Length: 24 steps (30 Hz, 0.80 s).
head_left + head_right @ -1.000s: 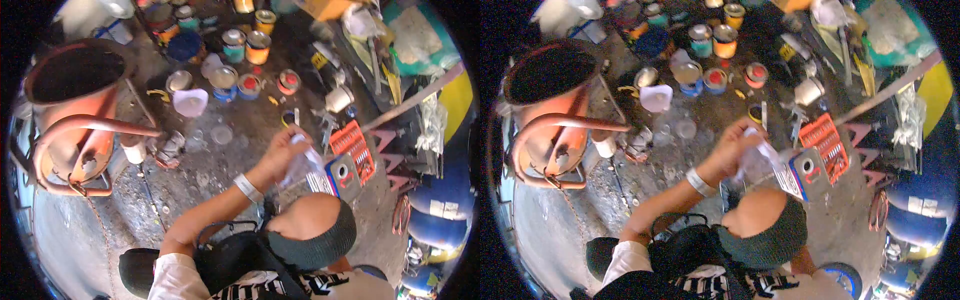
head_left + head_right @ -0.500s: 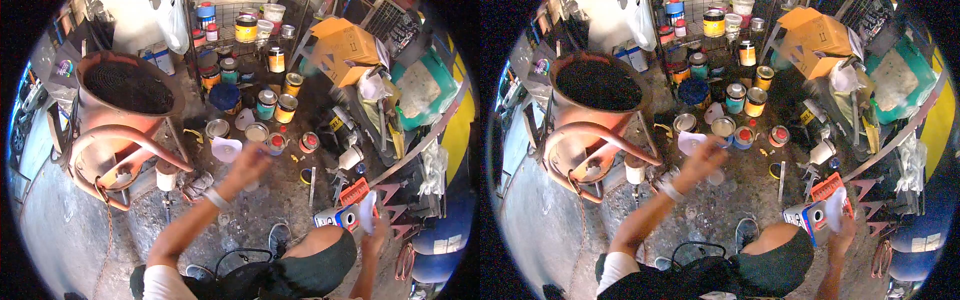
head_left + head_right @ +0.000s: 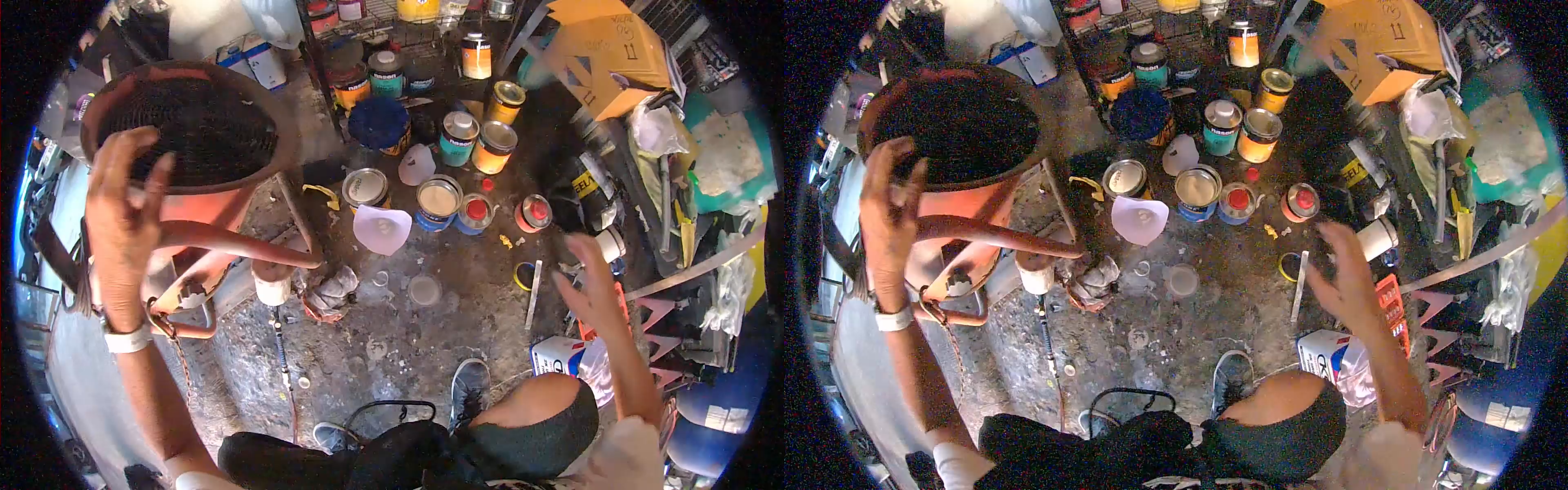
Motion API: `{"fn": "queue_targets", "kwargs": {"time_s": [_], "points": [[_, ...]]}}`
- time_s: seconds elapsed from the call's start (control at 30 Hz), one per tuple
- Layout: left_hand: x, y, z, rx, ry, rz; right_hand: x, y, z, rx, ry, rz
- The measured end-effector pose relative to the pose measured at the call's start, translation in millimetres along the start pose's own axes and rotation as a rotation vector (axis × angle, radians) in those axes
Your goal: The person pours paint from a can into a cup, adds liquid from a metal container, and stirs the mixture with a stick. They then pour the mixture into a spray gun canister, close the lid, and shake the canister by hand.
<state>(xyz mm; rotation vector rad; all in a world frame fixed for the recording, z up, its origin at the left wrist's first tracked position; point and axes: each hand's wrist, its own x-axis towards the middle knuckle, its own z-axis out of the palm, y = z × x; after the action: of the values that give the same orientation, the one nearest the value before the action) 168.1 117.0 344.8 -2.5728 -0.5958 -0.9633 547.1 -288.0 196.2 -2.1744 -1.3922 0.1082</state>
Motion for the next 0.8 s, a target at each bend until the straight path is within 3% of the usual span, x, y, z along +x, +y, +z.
{"fn": "queue_targets", "kwargs": {"time_s": [0.03, 0.13, 0.23, 0.3, 0.33, 0.43, 0.47, 0.5, 0.57, 0.6, 0.7, 0.73, 0.8], "points": [[-5.2, -18.7, 1.0, 0.062, -0.037, -0.073, 29.8, 0.8, 11.5, -0.002, -0.047, -0.128], [-24.9, -66.7, 11.5, 0.097, -0.052, -0.163, 111.1, 13.1, 64.2, 0.06, -0.155, -0.246], [-28.7, -84.1, 11.5, 0.237, -0.046, -0.054, 184.7, 13.0, 106.9, 0.147, -0.192, -0.222], [-48.5, -90.7, 12.5, 0.077, -0.158, -0.244, 227.1, 48.6, 154.0, 0.145, -0.071, -0.306], [-58.7, -99.4, 10.7, 0.058, -0.166, -0.243, 245.6, 56.9, 167.8, 0.074, -0.013, -0.307], [-79.8, -142.6, -8.4, 0.104, -0.43, -0.253, 289.0, 100.7, 198.4, -0.05, 0.141, -0.258], [-79.7, -151.9, -19.4, 0.35, -0.566, -0.094, 298.6, 112.2, 206.9, -0.099, 0.246, -0.22], [-83.2, -152.5, -19.4, 0.351, -0.577, -0.091, 304.7, 119.9, 209.0, -0.093, 0.238, -0.214], [-88.4, -153.0, -20.2, 0.107, -0.476, -0.394, 314.9, 131.2, 203.4, -0.232, 0.174, 0.006], [-89.5, -149.9, -19.6, 0.083, -0.419, -0.452, 315.1, 129.0, 198.7, -0.226, 0.164, 0.059], [-72.3, -117.8, -13.6, 0.082, -0.336, -0.421, 309.3, 122.7, 194.8, -0.213, 0.276, -0.066], [-60.1, -102.7, -9.8, 0.152, -0.326, -0.309, 316.2, 135.1, 198.6, -0.144, 0.243, -0.067], [-46.6, -75.9, -0.7, 0.125, -0.272, -0.409, 333.0, 126.7, 193.5, -0.171, 0.282, -0.127]]}}
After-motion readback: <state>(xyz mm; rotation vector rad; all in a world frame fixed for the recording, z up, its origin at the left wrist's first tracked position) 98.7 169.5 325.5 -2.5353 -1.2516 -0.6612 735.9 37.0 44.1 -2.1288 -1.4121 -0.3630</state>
